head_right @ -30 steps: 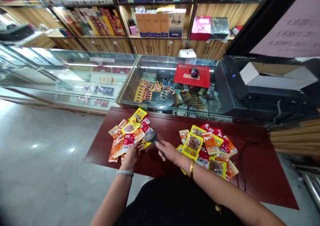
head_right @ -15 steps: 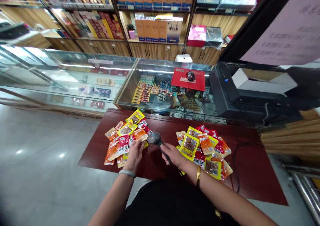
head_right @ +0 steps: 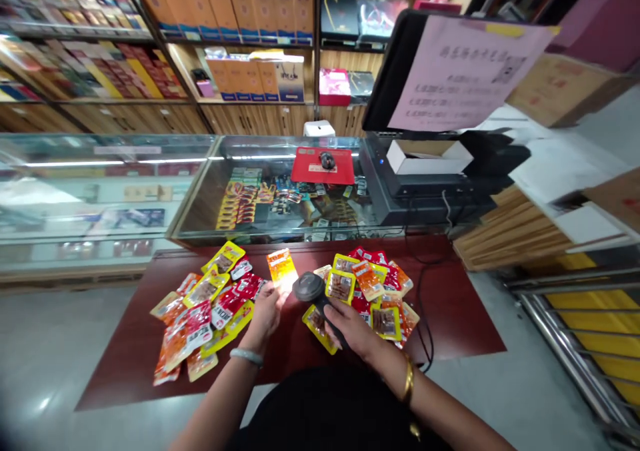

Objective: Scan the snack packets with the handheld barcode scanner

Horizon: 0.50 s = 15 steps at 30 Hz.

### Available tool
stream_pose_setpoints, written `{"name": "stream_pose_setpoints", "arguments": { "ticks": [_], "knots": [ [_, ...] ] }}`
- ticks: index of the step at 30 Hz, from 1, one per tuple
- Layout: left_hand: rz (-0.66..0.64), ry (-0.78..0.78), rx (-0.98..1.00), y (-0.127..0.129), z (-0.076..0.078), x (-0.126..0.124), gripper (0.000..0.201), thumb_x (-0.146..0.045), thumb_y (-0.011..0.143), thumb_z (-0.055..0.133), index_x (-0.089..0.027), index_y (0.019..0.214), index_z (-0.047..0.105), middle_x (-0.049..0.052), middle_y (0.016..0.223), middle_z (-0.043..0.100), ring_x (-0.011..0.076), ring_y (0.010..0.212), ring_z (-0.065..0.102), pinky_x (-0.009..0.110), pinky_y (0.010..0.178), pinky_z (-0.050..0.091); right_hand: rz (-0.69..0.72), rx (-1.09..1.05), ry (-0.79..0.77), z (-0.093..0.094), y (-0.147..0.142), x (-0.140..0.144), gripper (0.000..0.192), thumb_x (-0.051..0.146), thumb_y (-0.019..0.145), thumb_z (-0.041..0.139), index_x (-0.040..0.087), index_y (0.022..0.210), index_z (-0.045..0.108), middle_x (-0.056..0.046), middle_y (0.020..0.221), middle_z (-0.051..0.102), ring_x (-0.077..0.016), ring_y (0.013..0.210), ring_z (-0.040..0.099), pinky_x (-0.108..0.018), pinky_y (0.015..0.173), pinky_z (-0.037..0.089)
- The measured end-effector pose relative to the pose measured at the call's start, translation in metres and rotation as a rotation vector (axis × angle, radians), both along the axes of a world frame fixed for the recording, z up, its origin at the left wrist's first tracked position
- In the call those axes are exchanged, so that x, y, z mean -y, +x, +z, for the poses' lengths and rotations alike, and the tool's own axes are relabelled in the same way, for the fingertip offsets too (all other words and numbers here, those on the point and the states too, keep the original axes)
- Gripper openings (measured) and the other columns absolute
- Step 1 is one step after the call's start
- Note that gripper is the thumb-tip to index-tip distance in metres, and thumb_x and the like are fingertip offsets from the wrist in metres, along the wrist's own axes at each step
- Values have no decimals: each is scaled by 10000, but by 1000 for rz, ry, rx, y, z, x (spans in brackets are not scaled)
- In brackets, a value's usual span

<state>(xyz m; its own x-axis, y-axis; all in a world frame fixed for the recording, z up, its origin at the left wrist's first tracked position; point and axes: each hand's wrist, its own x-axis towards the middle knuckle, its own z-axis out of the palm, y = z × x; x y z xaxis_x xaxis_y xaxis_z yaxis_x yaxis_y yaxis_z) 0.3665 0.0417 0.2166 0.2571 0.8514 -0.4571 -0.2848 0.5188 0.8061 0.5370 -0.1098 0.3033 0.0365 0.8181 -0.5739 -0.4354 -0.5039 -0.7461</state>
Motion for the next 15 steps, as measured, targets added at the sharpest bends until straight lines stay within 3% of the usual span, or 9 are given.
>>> {"name": "stream_pose_setpoints", "arguments": {
  "ticks": [7,12,15],
  "knots": [
    [-170,12,-60,55,-12,8,444,-440,606,843,-202,668,474,-42,650,602,93,605,558,228,627,467,-143,42,-12,-16,27,25,643,774,738,700,222,1047,587,97,526,488,-85,403,377,-231,433,325],
    [-380,-47,-104,108,-26,33,331,-343,585,822,-190,692,549,-34,640,627,99,564,548,232,592,459,-264,73,-70,-31,44,47,723,848,664,680,223,1008,562,106,501,495,-82,358,378,-222,403,307],
    [-469,-1,-131,137,-32,48,248,-261,570,787,-187,667,572,-24,645,640,106,580,564,230,600,462,-336,62,-103,-35,53,58,683,837,653,701,234,924,530,106,511,485,-77,375,374,-222,410,312]
  ]
}}
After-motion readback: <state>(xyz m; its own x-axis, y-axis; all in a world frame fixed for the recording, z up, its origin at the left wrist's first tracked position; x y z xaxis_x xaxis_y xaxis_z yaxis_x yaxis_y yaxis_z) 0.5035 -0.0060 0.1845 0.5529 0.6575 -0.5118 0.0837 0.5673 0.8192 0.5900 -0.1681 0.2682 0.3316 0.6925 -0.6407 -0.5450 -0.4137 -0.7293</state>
